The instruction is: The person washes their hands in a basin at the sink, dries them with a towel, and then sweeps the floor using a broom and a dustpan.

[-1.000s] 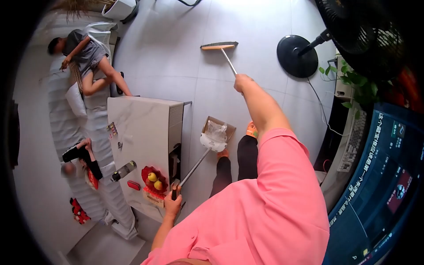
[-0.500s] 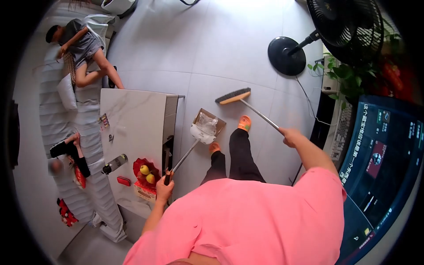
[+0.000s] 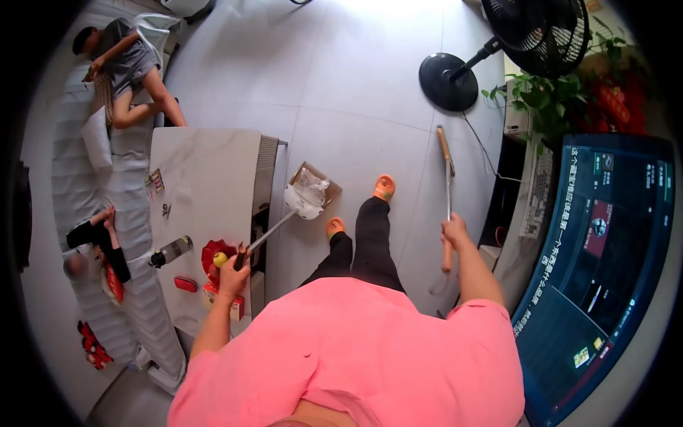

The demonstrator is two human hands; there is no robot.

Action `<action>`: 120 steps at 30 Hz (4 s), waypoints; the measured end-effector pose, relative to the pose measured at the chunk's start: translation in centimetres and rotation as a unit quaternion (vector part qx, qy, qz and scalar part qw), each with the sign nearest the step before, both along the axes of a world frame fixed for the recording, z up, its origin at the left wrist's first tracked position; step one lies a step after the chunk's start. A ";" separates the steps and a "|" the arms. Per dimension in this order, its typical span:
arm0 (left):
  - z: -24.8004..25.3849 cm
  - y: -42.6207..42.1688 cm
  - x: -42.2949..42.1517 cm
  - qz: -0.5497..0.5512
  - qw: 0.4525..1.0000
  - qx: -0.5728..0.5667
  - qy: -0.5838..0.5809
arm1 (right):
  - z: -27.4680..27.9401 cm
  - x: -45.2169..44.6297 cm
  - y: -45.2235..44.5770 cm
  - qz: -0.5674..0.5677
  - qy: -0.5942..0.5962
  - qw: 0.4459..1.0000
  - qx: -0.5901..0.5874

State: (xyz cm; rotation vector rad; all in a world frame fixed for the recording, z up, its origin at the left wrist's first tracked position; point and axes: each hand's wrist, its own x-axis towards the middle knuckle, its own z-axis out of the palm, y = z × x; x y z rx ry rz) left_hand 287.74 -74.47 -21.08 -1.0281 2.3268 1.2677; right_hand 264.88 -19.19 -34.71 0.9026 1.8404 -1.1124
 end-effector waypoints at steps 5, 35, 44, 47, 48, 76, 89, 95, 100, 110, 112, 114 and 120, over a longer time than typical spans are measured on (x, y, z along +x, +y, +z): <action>-0.6 -1.9 -0.5 -0.014 1.000 0.017 -0.009 | -3.5 -0.3 -7.9 -0.140 0.035 0.989 -0.033; -0.9 -3.7 -0.5 -0.079 0.992 -0.099 -0.007 | 5.3 6.1 -22.2 0.277 -0.082 0.938 -0.193; -1.5 -0.6 5.5 0.002 0.999 -0.041 0.024 | 8.9 1.6 -20.5 0.306 -0.012 0.943 -0.130; -0.6 2.3 7.3 0.052 0.992 -0.105 0.053 | 6.8 -5.2 -22.4 0.357 0.051 0.927 -0.107; -0.1 3.4 7.5 0.095 0.989 -0.098 0.057 | 5.7 -7.8 -23.8 0.370 0.082 0.920 -0.098; 1.3 17.9 10.7 0.487 0.868 0.058 -0.083 | 3.3 -7.8 -24.4 0.798 0.031 0.602 -0.025; -0.5 22.4 25.8 0.334 0.938 -0.014 -0.092 | 8.7 -1.8 -12.6 0.675 0.051 0.735 0.025; 0.3 23.2 28.5 0.322 0.941 -0.007 -0.098 | -2.8 2.2 -12.6 0.572 0.071 0.813 -0.081; -0.6 23.2 29.1 0.313 0.944 -0.036 -0.101 | -0.7 11.6 -14.6 0.607 0.005 0.794 -0.042; -3.4 23.5 31.4 0.275 0.959 -0.068 -0.025 | 4.9 13.9 -13.6 0.783 -0.053 0.606 -0.131; -2.4 24.6 31.4 0.318 0.947 -0.038 -0.006 | 6.2 14.2 -13.4 0.808 -0.018 0.573 -0.135; -2.4 25.9 32.1 0.290 0.954 -0.072 -0.002 | 5.9 13.8 -12.6 0.819 0.011 0.553 -0.151; -0.8 29.9 30.7 0.320 0.945 -0.065 0.020 | 13.1 14.4 -11.6 0.793 0.068 0.585 -0.159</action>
